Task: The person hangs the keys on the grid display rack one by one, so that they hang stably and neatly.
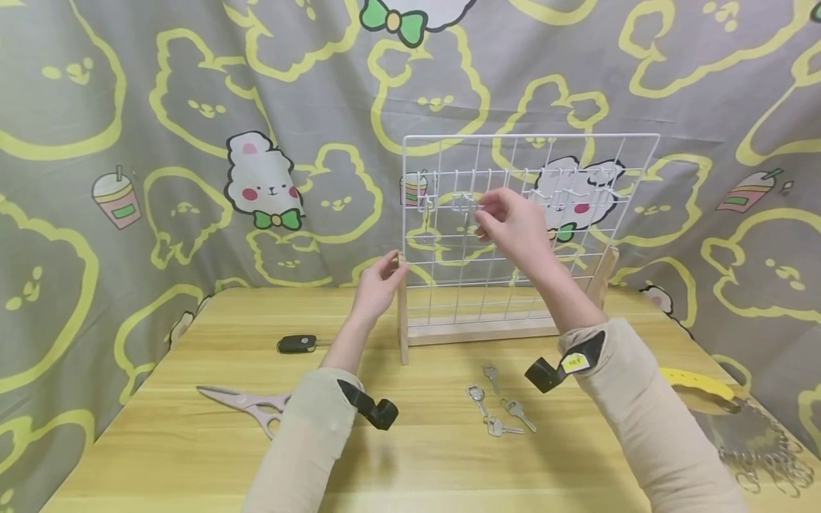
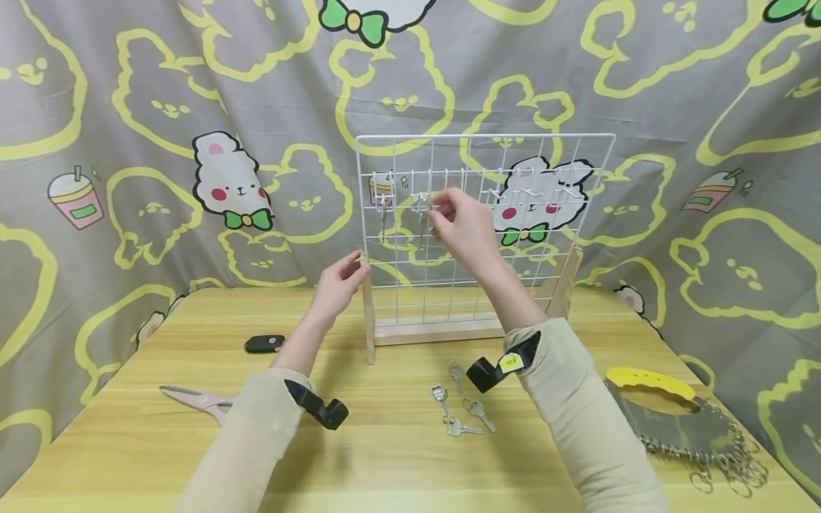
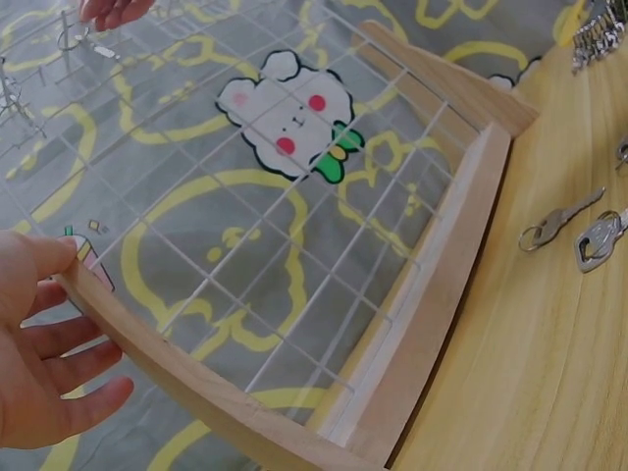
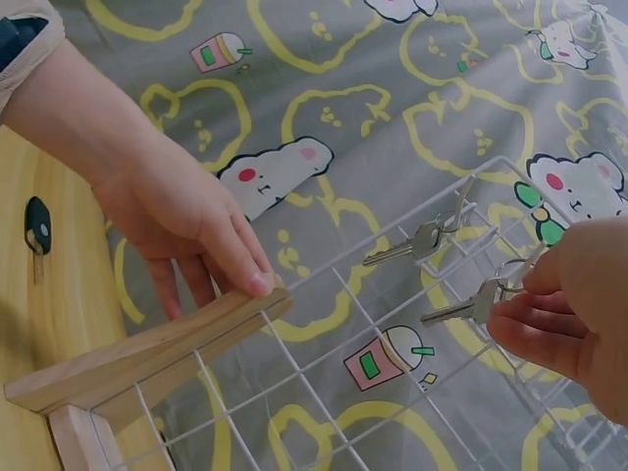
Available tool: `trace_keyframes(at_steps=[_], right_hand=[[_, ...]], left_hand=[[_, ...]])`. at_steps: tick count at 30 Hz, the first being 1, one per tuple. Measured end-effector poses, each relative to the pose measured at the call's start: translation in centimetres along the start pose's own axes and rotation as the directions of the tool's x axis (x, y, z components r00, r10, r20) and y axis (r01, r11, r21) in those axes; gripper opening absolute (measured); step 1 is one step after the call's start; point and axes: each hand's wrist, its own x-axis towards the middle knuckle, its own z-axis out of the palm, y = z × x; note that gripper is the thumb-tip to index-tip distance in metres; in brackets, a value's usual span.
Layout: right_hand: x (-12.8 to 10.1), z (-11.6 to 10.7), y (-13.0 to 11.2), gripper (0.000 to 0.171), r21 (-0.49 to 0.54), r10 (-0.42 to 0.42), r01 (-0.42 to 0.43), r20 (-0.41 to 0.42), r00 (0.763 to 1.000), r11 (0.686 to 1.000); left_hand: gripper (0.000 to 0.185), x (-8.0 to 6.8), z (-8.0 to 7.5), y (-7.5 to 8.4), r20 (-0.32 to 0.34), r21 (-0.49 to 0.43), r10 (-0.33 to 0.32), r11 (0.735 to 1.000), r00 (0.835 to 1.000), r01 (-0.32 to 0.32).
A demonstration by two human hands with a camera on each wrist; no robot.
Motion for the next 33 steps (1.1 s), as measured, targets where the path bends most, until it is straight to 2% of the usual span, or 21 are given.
trace_keyframes(at_steps=[6, 12, 18, 23, 29, 33], right_hand=[[-1.2, -0.2, 1.0, 0.016, 0.036, 0.011, -0.013, 0.037, 0.999, 0.999], [-3.4, 0.0, 2.5, 0.012, 0.036, 0.038, -0.044, 0.141, 0.989, 0.998], [-6.1, 0.5, 4.3, 0.016, 0.028, 0.095, -0.105, 0.26, 0.961, 0.994], [-8.4, 1.0, 6.2, 0.016, 0.007, 0.14, -0.15, 0.325, 0.935, 0.989], [-11.1, 1.9, 9.2, 0.014, -0.003, 0.201, -0.216, 0.377, 0.904, 0.976], [-12.3, 2.6, 11.1, 0.017, -0.012, 0.239, -0.254, 0.378, 0.894, 0.967]], left_hand=[[0.054, 0.0, 0.1, 0.1, -0.006, 0.0, -0.009, 1.0, 1.0, 0.009], [0.053, 0.1, 0.2, 0.1, -0.001, -0.004, -0.002, 1.0, 1.0, 0.002], [0.054, 0.0, 0.1, 0.1, 0.002, -0.007, 0.004, 1.0, 1.0, -0.004], [0.053, 0.0, 0.2, 0.0, 0.001, 0.0, 0.002, 1.0, 1.0, -0.002], [0.053, 0.0, 0.2, 0.0, -0.004, -0.013, 0.006, 1.0, 1.0, -0.006], [0.053, -0.1, 0.2, 0.1, -0.003, -0.015, 0.004, 1.0, 1.0, -0.004]])
